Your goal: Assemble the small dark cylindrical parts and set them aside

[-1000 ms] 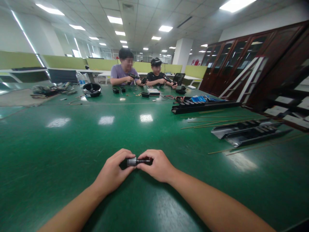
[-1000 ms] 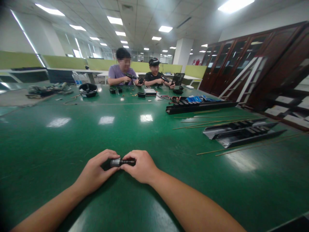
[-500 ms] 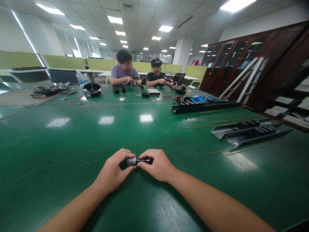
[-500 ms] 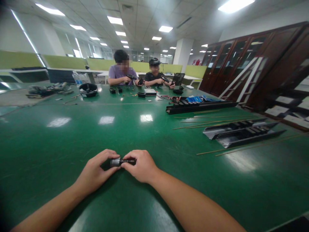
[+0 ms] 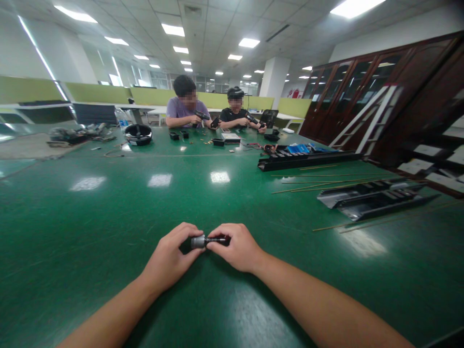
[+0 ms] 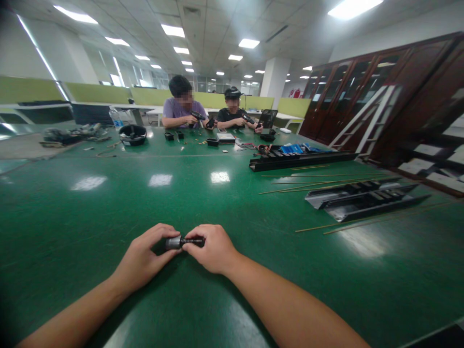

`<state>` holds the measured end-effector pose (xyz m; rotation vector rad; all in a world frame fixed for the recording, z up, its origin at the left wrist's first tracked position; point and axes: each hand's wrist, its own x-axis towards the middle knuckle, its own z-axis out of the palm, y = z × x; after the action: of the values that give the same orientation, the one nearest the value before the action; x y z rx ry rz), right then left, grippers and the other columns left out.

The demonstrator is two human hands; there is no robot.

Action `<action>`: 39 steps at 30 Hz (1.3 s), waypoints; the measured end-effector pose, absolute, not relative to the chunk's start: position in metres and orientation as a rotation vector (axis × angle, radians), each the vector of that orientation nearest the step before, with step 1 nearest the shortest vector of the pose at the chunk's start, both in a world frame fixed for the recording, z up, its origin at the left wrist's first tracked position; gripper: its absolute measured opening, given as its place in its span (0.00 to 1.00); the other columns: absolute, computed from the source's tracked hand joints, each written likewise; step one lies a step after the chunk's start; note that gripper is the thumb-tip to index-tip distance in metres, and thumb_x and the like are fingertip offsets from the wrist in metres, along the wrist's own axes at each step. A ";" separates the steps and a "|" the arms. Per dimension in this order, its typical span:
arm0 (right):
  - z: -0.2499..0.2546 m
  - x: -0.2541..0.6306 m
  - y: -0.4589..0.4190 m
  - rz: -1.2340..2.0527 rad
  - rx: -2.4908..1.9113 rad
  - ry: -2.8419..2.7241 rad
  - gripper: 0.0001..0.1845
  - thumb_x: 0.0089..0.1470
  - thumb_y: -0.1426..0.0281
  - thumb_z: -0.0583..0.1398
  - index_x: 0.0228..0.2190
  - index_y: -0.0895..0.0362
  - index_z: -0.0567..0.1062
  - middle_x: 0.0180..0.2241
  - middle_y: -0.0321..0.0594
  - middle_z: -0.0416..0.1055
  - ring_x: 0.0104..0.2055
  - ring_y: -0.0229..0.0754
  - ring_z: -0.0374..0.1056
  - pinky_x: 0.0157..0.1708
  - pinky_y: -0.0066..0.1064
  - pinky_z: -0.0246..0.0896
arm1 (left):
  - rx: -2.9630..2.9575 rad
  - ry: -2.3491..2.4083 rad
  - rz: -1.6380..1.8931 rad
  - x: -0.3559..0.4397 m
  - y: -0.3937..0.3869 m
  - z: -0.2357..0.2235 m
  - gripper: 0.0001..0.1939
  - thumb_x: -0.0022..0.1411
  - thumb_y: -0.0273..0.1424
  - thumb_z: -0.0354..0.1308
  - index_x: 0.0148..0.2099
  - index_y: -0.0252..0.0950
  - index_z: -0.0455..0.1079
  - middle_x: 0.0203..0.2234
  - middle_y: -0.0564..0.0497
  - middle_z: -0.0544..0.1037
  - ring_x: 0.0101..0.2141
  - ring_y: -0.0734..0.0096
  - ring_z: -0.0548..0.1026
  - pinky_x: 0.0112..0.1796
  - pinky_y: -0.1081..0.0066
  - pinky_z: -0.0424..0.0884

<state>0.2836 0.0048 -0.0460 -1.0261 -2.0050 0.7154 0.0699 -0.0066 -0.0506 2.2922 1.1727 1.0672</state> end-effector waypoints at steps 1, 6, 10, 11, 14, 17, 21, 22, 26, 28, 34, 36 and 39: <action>-0.046 0.284 0.005 0.715 -1.024 -2.005 0.05 0.52 0.70 0.66 0.34 0.55 0.82 0.31 0.37 0.78 0.33 0.38 0.72 0.35 0.27 0.61 | 2.295 1.173 1.069 0.070 -0.007 -0.051 0.10 0.61 0.28 0.63 0.46 0.40 0.70 0.40 0.51 0.74 0.43 0.68 0.74 0.45 0.68 0.70; -0.047 0.284 0.005 0.712 -1.031 -2.003 0.06 0.50 0.71 0.67 0.33 0.55 0.81 0.31 0.36 0.78 0.32 0.38 0.72 0.34 0.27 0.60 | 2.307 1.166 1.085 0.070 -0.006 -0.050 0.11 0.61 0.27 0.62 0.46 0.40 0.71 0.40 0.51 0.74 0.43 0.69 0.74 0.45 0.69 0.70; -0.047 0.283 0.005 0.716 -1.041 -1.998 0.05 0.50 0.70 0.67 0.33 0.55 0.81 0.31 0.36 0.78 0.32 0.38 0.72 0.33 0.27 0.60 | 2.313 1.154 1.101 0.071 -0.007 -0.050 0.11 0.60 0.27 0.63 0.46 0.40 0.71 0.40 0.51 0.74 0.42 0.69 0.74 0.44 0.69 0.71; -0.047 0.283 0.005 0.718 -1.041 -1.998 0.05 0.50 0.70 0.67 0.33 0.55 0.81 0.31 0.36 0.78 0.32 0.38 0.72 0.33 0.27 0.60 | 2.313 1.155 1.104 0.071 -0.007 -0.050 0.11 0.60 0.27 0.63 0.45 0.40 0.71 0.40 0.50 0.74 0.42 0.69 0.74 0.44 0.68 0.71; -0.048 0.283 0.005 0.716 -1.044 -2.000 0.05 0.51 0.69 0.67 0.33 0.55 0.82 0.30 0.36 0.78 0.32 0.38 0.72 0.33 0.27 0.60 | 2.311 1.161 1.099 0.071 -0.007 -0.050 0.10 0.60 0.28 0.62 0.45 0.39 0.71 0.40 0.50 0.75 0.42 0.68 0.74 0.44 0.68 0.71; -0.049 0.284 0.005 0.708 -1.055 -2.003 0.06 0.51 0.69 0.67 0.33 0.55 0.82 0.30 0.36 0.78 0.32 0.37 0.72 0.33 0.27 0.60 | 2.311 1.171 1.092 0.071 -0.007 -0.050 0.10 0.61 0.29 0.62 0.46 0.39 0.71 0.40 0.49 0.75 0.42 0.67 0.74 0.44 0.67 0.72; -0.048 0.284 0.006 0.707 -1.066 -1.999 0.06 0.51 0.69 0.67 0.33 0.55 0.82 0.30 0.36 0.78 0.32 0.37 0.71 0.33 0.27 0.60 | 2.315 1.181 1.093 0.070 -0.007 -0.050 0.10 0.61 0.30 0.62 0.46 0.38 0.71 0.40 0.48 0.75 0.42 0.66 0.74 0.44 0.67 0.72; -0.048 0.284 0.006 0.707 -1.068 -1.998 0.06 0.51 0.69 0.66 0.34 0.55 0.82 0.30 0.36 0.78 0.32 0.37 0.71 0.33 0.27 0.60 | 2.317 1.181 1.094 0.070 -0.007 -0.049 0.10 0.61 0.30 0.62 0.46 0.38 0.71 0.40 0.48 0.75 0.42 0.66 0.74 0.44 0.66 0.72; -0.046 0.284 0.005 0.711 -1.079 -2.000 0.06 0.52 0.69 0.66 0.33 0.55 0.82 0.30 0.36 0.78 0.32 0.38 0.72 0.33 0.28 0.60 | 2.321 1.182 1.095 0.070 -0.007 -0.048 0.10 0.61 0.30 0.62 0.46 0.38 0.71 0.40 0.47 0.75 0.42 0.65 0.75 0.43 0.66 0.73; -0.046 0.284 0.005 0.710 -1.086 -1.999 0.05 0.52 0.69 0.66 0.33 0.55 0.82 0.30 0.37 0.78 0.32 0.38 0.72 0.33 0.28 0.60 | 2.321 1.181 1.096 0.071 -0.007 -0.048 0.10 0.61 0.30 0.61 0.46 0.38 0.71 0.40 0.48 0.75 0.42 0.65 0.75 0.43 0.66 0.72; -0.047 0.284 0.006 0.716 -1.095 -1.985 0.05 0.52 0.69 0.66 0.33 0.55 0.82 0.30 0.36 0.78 0.31 0.38 0.71 0.32 0.28 0.59 | 2.321 1.202 1.094 0.071 -0.005 -0.047 0.10 0.61 0.28 0.62 0.46 0.39 0.71 0.40 0.49 0.75 0.42 0.66 0.74 0.43 0.67 0.72; -0.047 0.284 0.006 0.718 -1.095 -1.980 0.05 0.52 0.68 0.66 0.33 0.55 0.82 0.29 0.36 0.78 0.31 0.38 0.71 0.32 0.28 0.59 | 2.319 1.206 1.098 0.071 -0.006 -0.047 0.10 0.61 0.28 0.62 0.46 0.39 0.71 0.40 0.49 0.75 0.42 0.66 0.74 0.44 0.66 0.72; -0.046 0.285 0.006 0.716 -1.094 -1.976 0.05 0.52 0.68 0.66 0.33 0.56 0.82 0.30 0.37 0.78 0.31 0.38 0.71 0.32 0.27 0.59 | 2.319 1.211 1.106 0.070 -0.007 -0.047 0.11 0.61 0.29 0.62 0.46 0.39 0.71 0.40 0.49 0.75 0.42 0.66 0.74 0.44 0.66 0.72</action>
<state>0.2847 0.0060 -0.0464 -1.0937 -1.9765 0.7155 0.0695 -0.0066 -0.0471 2.3191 1.2114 1.1056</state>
